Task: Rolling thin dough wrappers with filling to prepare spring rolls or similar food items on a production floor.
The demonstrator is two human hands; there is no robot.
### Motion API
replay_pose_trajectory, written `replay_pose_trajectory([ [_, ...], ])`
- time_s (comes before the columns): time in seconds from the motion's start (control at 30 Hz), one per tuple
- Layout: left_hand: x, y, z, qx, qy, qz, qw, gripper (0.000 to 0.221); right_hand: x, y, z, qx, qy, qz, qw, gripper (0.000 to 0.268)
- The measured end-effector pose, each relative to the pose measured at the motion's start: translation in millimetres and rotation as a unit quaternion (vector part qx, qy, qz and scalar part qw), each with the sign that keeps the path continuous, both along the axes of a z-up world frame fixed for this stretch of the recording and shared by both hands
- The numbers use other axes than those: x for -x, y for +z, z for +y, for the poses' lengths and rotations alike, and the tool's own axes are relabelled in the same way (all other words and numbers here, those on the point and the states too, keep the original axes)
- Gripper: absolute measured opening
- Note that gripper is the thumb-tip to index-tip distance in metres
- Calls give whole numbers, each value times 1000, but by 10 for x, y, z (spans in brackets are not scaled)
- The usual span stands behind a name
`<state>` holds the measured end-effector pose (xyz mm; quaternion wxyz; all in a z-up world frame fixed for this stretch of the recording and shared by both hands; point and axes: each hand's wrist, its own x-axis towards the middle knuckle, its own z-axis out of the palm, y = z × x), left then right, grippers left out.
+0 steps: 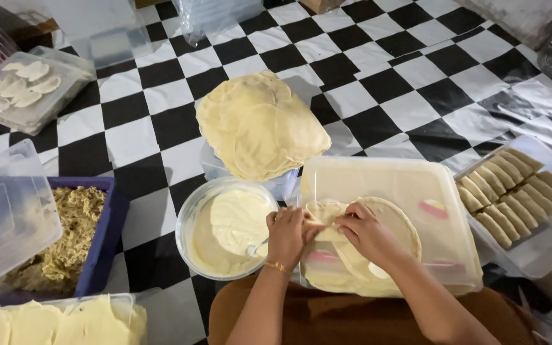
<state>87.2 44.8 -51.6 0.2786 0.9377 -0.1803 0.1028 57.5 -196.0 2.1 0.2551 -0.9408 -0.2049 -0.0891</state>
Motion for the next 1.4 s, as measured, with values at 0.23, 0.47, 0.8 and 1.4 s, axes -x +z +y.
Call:
replay_pose_trajectory([
  [0.23,38,319,136,-49,-80,89,992,34,-119,283,-140,43,118,-35,991,32],
  [0.47,-490,171,-105,-86,-70,160,981,22,-512,197,-177,30,31,85,995,13],
  [0.8,-320,432,-65,-100,-113,122,981,34,-463,665,-33,45,92,181,978,25],
  [1.4,-575,75,-231,-78,11,-39,996,38,-636,332,19,323,1,86,943,56],
])
